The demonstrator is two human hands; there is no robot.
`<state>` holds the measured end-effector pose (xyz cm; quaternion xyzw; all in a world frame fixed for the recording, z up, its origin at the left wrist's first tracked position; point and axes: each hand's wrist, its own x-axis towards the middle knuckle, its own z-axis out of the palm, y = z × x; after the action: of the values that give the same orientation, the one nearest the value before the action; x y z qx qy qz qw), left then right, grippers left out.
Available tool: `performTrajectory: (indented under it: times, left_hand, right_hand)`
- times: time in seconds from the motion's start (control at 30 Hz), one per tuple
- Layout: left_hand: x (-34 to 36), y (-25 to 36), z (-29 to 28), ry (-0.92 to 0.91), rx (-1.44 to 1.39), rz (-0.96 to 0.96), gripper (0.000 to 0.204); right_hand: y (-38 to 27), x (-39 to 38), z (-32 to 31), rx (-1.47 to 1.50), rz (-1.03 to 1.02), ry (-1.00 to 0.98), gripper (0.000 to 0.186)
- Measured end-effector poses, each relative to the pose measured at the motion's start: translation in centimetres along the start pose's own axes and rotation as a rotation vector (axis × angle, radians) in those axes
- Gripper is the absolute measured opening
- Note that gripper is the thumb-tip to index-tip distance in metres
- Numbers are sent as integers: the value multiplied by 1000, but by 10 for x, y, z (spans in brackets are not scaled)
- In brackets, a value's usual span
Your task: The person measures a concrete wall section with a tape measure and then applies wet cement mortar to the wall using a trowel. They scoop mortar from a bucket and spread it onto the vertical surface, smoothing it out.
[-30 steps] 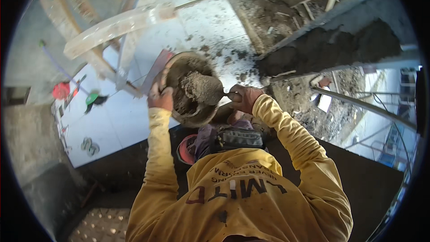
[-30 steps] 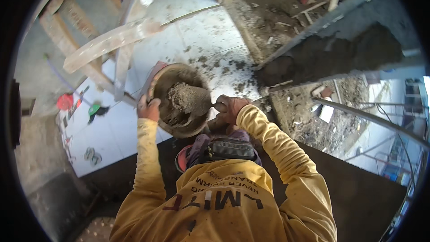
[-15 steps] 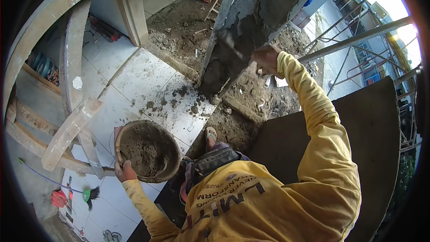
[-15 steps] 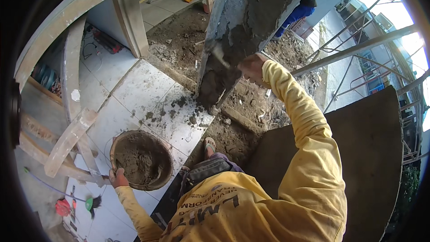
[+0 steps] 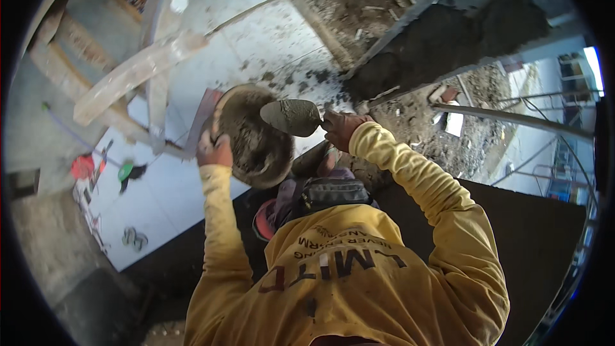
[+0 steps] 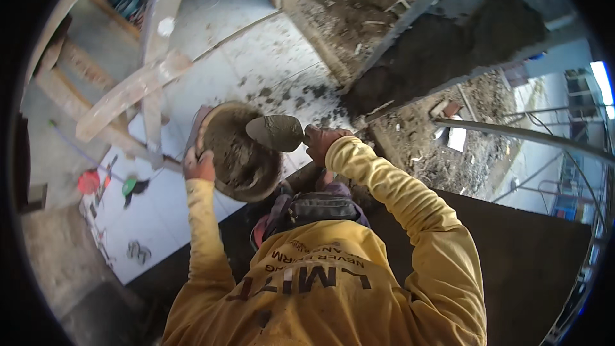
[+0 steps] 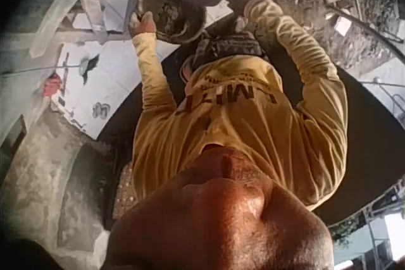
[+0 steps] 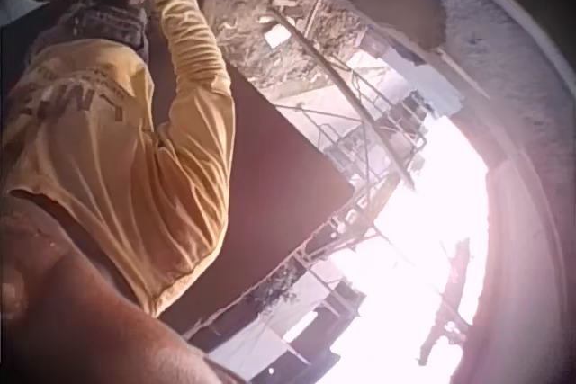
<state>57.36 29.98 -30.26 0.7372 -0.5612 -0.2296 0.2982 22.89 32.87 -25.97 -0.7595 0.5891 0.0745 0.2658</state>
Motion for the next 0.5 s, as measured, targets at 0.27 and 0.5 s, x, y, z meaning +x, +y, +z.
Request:
performTrajectory:
  times: [0.27,0.5]
  left_hand:
    - [-19,2,-19,72,-54,-62,30]
    - [-18,-12,-26,49,-130,-106,27]
  right_hand:
    - [-148,59,83,-197,-70,-268,28]
    - [-109,75,77,10,-436,-335,37]
